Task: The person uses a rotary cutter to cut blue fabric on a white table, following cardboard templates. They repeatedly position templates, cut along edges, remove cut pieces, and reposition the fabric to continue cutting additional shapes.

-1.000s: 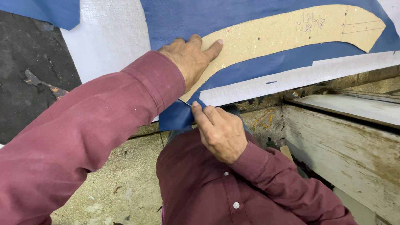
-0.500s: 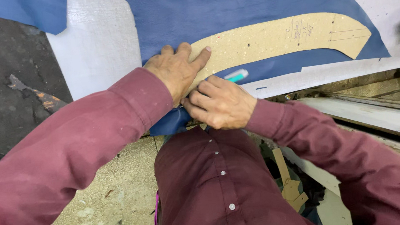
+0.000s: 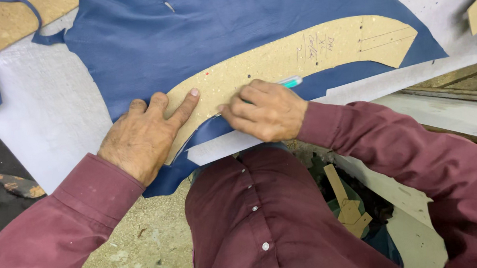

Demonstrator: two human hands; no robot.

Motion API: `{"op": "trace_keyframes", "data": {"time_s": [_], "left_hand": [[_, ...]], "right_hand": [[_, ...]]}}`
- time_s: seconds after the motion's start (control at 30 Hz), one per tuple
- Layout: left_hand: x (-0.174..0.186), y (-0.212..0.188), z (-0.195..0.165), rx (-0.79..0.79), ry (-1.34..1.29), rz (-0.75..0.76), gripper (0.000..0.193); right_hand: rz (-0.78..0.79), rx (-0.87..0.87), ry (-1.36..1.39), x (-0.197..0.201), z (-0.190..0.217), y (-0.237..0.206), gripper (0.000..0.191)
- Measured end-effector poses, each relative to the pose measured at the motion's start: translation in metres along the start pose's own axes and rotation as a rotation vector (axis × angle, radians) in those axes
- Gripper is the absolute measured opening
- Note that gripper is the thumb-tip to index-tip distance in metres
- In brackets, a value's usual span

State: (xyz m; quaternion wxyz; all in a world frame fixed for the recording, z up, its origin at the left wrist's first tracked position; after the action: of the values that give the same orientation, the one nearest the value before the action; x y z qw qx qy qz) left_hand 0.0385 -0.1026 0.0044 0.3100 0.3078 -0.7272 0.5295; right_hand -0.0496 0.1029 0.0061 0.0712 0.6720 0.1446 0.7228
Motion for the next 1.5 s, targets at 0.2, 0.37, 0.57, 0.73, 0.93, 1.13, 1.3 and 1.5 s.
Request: {"op": "trace_keyframes", "data": {"time_s": [0.2, 0.37, 0.57, 0.73, 0.93, 1.13, 1.3, 1.5], "left_hand": [[-0.007, -0.003, 0.001, 0.006, 0.016, -0.063, 0.087], [0.027, 0.034, -0.031, -0.136, 0.013, -0.153, 0.055], [0.098, 0.137, -0.114, -0.246, 0.178, 0.066, 0.101], [0.087, 0.174, -0.128, -0.132, 0.321, 0.334, 0.105], [0.068, 0.174, -0.116, -0.145, 0.242, 0.218, 0.089], [0.106, 0.200, -0.184, -0.508, 0.311, -0.039, 0.033], [0.103, 0.247, -0.236, -0.351, 0.401, 0.189, 0.089], [0.086, 0.252, -0.224, -0.301, 0.464, 0.333, 0.100]], "right_hand": [[-0.024, -0.073, 0.015, 0.010, -0.002, -0.012, 0.029], [-0.083, -0.084, 0.060, -0.002, -0.005, -0.030, 0.021], [-0.197, -0.105, 0.082, -0.010, -0.001, -0.036, 0.024], [-0.178, -0.148, 0.090, 0.007, -0.017, -0.065, 0.017], [-0.039, -0.360, -0.086, 0.043, -0.054, -0.182, 0.030], [-0.099, -0.342, -0.108, 0.038, -0.053, -0.187, 0.020], [-0.218, -0.353, -0.046, 0.054, -0.061, -0.195, 0.019], [-0.132, -0.604, -0.160, 0.062, -0.048, -0.281, 0.024]]}}
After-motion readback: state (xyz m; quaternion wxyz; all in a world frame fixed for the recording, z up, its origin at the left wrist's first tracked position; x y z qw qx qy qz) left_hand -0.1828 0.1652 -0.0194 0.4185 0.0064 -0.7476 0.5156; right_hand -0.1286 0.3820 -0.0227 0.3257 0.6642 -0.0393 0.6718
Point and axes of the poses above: each hand's wrist, its own y-axis towards the middle knuckle, its own x-axis out of the back of the hand, z = x × y, the point moved 3 cm from there along y, towards the middle knuckle, and after that the axes turned 1 degree about z, right-handed, at the moved point
